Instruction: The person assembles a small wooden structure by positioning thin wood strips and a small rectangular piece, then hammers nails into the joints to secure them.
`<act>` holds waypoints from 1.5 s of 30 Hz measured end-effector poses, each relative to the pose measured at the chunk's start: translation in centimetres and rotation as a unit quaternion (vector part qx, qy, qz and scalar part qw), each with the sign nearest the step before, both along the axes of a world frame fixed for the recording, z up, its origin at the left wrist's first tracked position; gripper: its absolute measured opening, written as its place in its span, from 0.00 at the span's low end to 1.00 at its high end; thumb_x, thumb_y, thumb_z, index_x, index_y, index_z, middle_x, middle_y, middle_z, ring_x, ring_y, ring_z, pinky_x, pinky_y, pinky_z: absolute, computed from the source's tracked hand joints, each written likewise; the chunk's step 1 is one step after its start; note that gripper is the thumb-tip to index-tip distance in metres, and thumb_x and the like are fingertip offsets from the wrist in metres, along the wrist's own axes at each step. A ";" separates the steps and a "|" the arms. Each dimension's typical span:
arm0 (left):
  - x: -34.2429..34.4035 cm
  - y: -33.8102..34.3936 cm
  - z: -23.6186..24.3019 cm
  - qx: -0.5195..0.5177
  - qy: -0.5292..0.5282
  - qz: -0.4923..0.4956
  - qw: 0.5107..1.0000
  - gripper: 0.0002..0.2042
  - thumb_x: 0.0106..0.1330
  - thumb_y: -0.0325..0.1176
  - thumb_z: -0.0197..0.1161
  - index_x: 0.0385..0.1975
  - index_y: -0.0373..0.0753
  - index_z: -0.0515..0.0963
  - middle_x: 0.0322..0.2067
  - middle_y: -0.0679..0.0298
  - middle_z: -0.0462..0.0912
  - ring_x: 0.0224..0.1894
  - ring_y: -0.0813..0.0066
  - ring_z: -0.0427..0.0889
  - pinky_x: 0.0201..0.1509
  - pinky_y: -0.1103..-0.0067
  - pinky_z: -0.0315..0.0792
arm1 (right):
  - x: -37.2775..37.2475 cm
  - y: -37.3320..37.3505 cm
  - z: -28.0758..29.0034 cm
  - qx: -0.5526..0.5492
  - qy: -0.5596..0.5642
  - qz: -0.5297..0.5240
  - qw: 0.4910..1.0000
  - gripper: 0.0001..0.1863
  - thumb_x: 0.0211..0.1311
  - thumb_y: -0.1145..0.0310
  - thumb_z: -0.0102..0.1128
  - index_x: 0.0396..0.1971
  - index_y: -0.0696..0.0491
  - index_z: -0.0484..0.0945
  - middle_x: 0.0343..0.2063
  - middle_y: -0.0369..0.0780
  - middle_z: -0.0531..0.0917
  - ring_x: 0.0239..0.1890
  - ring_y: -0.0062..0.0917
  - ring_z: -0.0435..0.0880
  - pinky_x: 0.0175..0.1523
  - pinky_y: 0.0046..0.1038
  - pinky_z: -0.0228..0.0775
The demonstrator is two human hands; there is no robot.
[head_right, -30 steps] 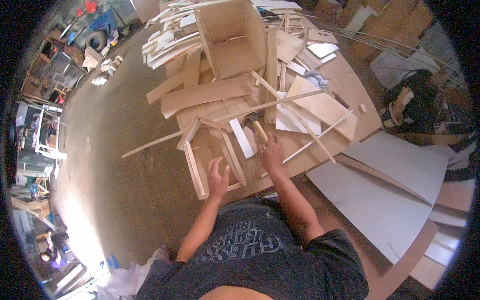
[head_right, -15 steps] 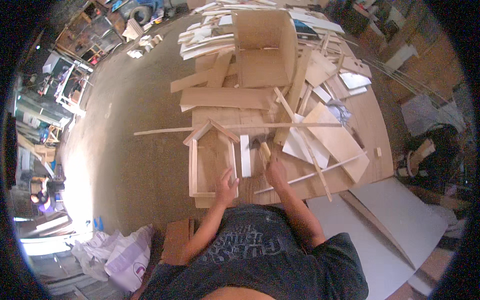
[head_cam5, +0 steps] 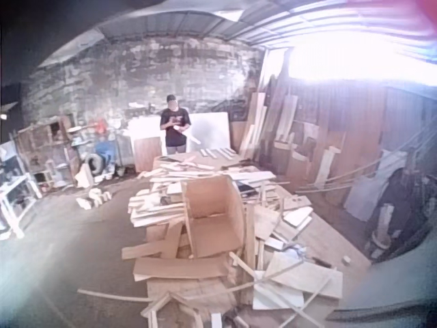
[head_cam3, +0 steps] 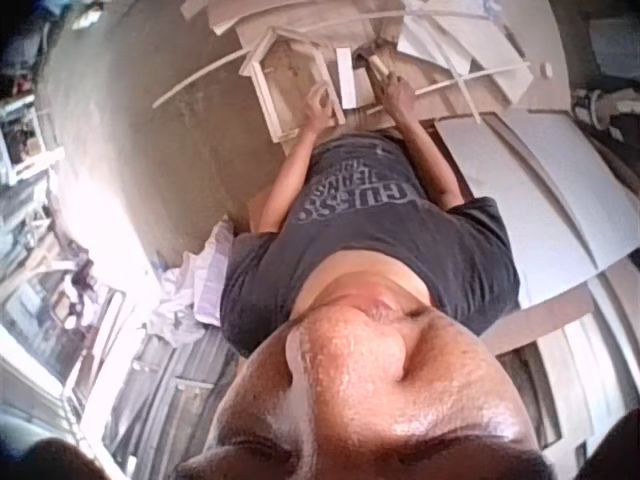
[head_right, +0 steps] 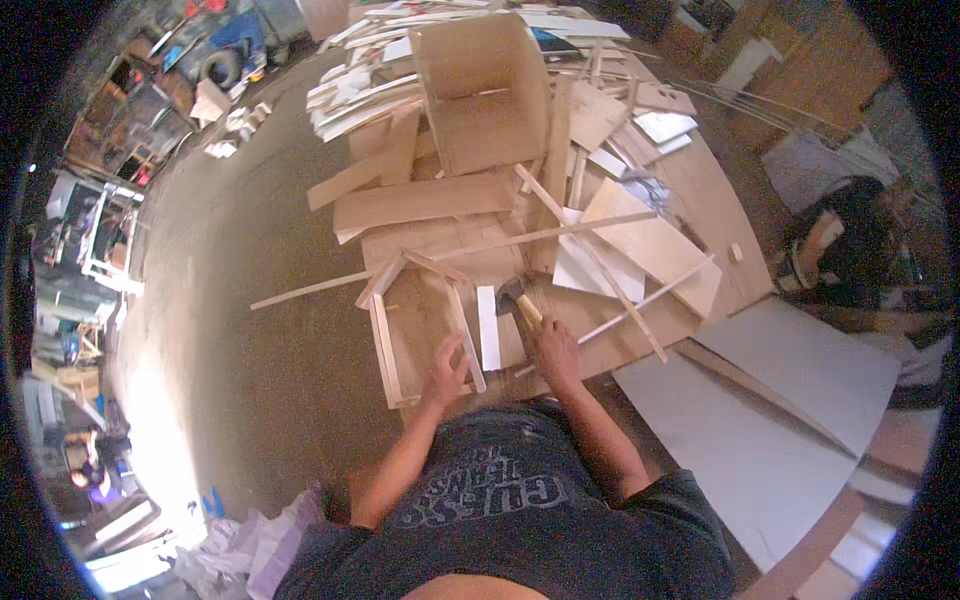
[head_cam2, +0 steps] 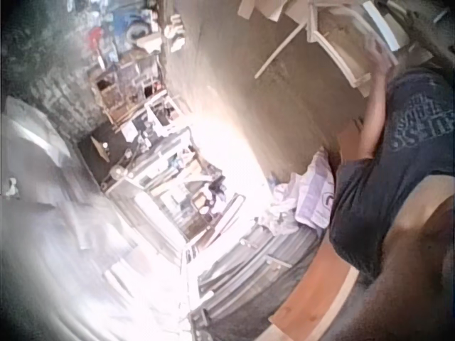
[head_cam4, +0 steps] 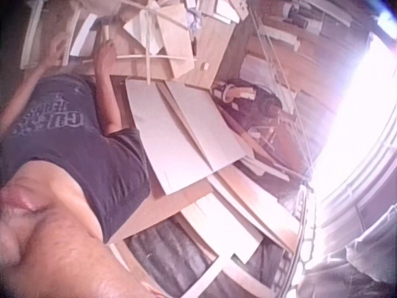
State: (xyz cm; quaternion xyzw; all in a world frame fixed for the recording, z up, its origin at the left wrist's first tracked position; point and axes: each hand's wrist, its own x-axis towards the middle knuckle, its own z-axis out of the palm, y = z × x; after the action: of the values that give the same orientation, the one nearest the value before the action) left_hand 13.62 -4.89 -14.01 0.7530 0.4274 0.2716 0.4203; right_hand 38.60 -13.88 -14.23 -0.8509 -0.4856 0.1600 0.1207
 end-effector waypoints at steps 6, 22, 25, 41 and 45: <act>-2.1 0.9 0.4 0.004 -0.044 -0.054 0.998 0.22 0.69 0.32 0.67 0.63 0.35 0.79 0.63 0.51 0.81 0.67 0.51 0.78 0.74 0.64 0.69 | -5.7 0.7 4.4 0.109 -0.044 -0.065 0.991 0.22 0.68 0.68 0.61 0.60 0.54 0.74 0.62 0.51 0.76 0.59 0.52 0.81 0.63 0.51 0.72; -4.5 0.0 3.8 -0.051 0.007 -0.099 0.994 0.20 0.70 0.33 0.67 0.60 0.36 0.80 0.57 0.50 0.83 0.62 0.51 0.81 0.69 0.64 0.73 | -11.2 3.1 2.3 0.066 0.024 -0.081 0.994 0.34 0.57 0.59 0.75 0.63 0.53 0.75 0.50 0.50 0.83 0.51 0.50 0.85 0.56 0.46 0.79; -3.2 -0.3 3.3 -0.061 -0.004 -0.060 0.996 0.20 0.69 0.33 0.67 0.59 0.35 0.81 0.57 0.50 0.83 0.61 0.51 0.82 0.68 0.65 0.73 | -8.9 2.7 3.7 0.001 0.116 -0.078 0.990 0.33 0.54 0.59 0.76 0.60 0.52 0.78 0.48 0.49 0.85 0.51 0.47 0.86 0.56 0.45 0.79; 6.4 -4.5 3.0 0.011 0.034 0.217 0.975 0.18 0.68 0.33 0.67 0.57 0.37 0.81 0.55 0.52 0.77 0.61 0.50 0.77 0.68 0.63 0.71 | 8.9 3.5 2.6 0.090 0.058 -0.017 0.994 0.34 0.61 0.66 0.72 0.67 0.53 0.72 0.59 0.53 0.78 0.59 0.53 0.79 0.63 0.47 0.75; 7.6 -6.4 3.4 0.061 0.076 0.239 0.966 0.18 0.68 0.32 0.67 0.56 0.37 0.82 0.58 0.51 0.77 0.63 0.49 0.77 0.68 0.61 0.72 | 8.3 2.5 0.2 0.196 0.014 0.043 0.979 0.38 0.59 0.67 0.72 0.70 0.52 0.70 0.62 0.54 0.75 0.62 0.54 0.76 0.64 0.51 0.72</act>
State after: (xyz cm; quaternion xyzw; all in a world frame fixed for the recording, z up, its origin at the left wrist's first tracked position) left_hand 21.24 -11.25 -10.58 0.6717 0.6079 0.3318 0.2630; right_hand 46.92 -11.35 -14.05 -0.7866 -0.5420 0.0786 0.2853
